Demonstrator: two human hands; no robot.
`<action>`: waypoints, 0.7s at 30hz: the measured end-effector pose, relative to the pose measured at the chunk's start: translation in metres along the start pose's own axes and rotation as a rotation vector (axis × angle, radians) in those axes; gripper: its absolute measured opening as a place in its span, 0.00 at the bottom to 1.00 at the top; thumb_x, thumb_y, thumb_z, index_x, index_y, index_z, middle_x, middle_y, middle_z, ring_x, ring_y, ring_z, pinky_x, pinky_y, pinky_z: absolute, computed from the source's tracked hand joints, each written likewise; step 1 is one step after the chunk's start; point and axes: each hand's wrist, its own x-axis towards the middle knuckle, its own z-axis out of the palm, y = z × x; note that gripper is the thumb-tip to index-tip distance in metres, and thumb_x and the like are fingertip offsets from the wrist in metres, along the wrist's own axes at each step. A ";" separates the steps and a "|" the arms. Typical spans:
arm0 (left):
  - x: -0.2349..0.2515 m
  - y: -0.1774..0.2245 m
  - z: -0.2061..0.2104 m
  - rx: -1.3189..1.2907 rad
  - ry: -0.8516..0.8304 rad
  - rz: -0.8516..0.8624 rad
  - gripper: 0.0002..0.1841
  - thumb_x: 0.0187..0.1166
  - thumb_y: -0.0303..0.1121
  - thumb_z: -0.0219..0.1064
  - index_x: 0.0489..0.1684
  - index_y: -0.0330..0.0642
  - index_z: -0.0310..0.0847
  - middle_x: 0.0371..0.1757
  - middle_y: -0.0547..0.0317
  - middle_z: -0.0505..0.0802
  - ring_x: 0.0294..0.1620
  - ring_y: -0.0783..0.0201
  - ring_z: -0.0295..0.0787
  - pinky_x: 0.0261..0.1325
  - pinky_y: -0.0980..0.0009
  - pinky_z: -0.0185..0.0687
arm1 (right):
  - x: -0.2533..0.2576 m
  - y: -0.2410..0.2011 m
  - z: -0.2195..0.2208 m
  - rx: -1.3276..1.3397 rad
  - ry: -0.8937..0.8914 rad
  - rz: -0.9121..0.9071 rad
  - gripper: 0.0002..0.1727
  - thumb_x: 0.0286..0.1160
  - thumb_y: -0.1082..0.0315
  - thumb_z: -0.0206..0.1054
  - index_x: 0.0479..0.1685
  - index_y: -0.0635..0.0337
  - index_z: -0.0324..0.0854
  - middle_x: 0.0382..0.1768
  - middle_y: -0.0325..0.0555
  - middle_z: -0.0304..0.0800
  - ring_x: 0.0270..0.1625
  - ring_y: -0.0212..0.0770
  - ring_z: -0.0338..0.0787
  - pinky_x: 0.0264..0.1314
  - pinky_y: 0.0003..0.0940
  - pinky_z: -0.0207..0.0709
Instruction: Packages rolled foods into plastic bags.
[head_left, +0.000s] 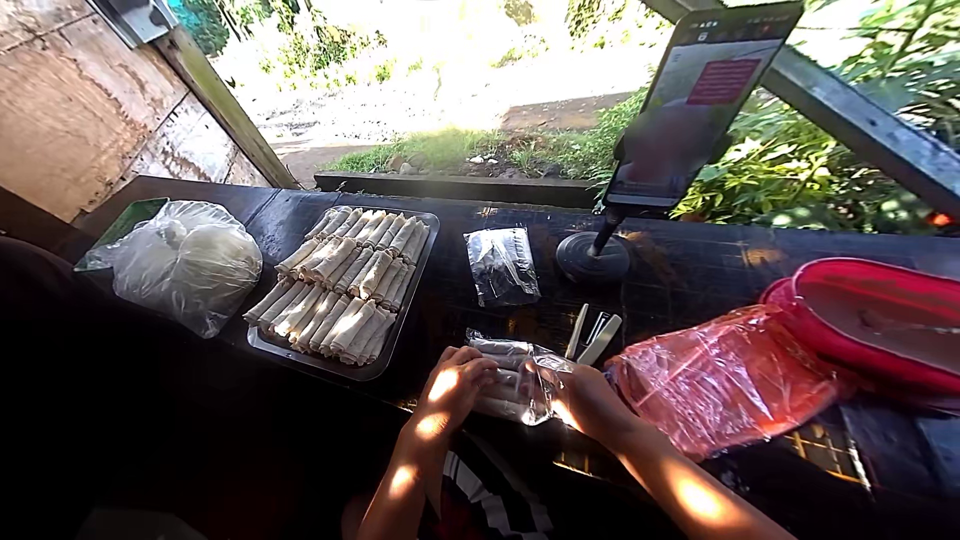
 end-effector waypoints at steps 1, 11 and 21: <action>0.001 0.000 -0.002 -0.001 -0.024 0.007 0.10 0.78 0.26 0.69 0.50 0.35 0.94 0.54 0.44 0.94 0.59 0.44 0.88 0.68 0.57 0.79 | 0.000 -0.001 0.000 0.002 0.004 0.005 0.12 0.66 0.79 0.71 0.49 0.72 0.91 0.44 0.66 0.95 0.46 0.66 0.96 0.47 0.63 0.85; 0.008 0.002 -0.004 0.096 -0.138 0.051 0.10 0.80 0.26 0.66 0.51 0.38 0.93 0.53 0.48 0.94 0.57 0.45 0.88 0.62 0.54 0.82 | -0.001 0.000 0.005 -0.020 0.031 -0.018 0.14 0.70 0.81 0.67 0.53 0.72 0.90 0.48 0.65 0.95 0.51 0.63 0.96 0.54 0.60 0.86; 0.009 -0.004 0.000 0.110 -0.115 0.099 0.10 0.80 0.25 0.66 0.49 0.40 0.94 0.52 0.50 0.95 0.55 0.47 0.89 0.59 0.51 0.83 | 0.001 0.006 0.014 0.108 0.150 -0.018 0.11 0.70 0.81 0.67 0.48 0.72 0.90 0.46 0.63 0.96 0.48 0.61 0.97 0.50 0.59 0.87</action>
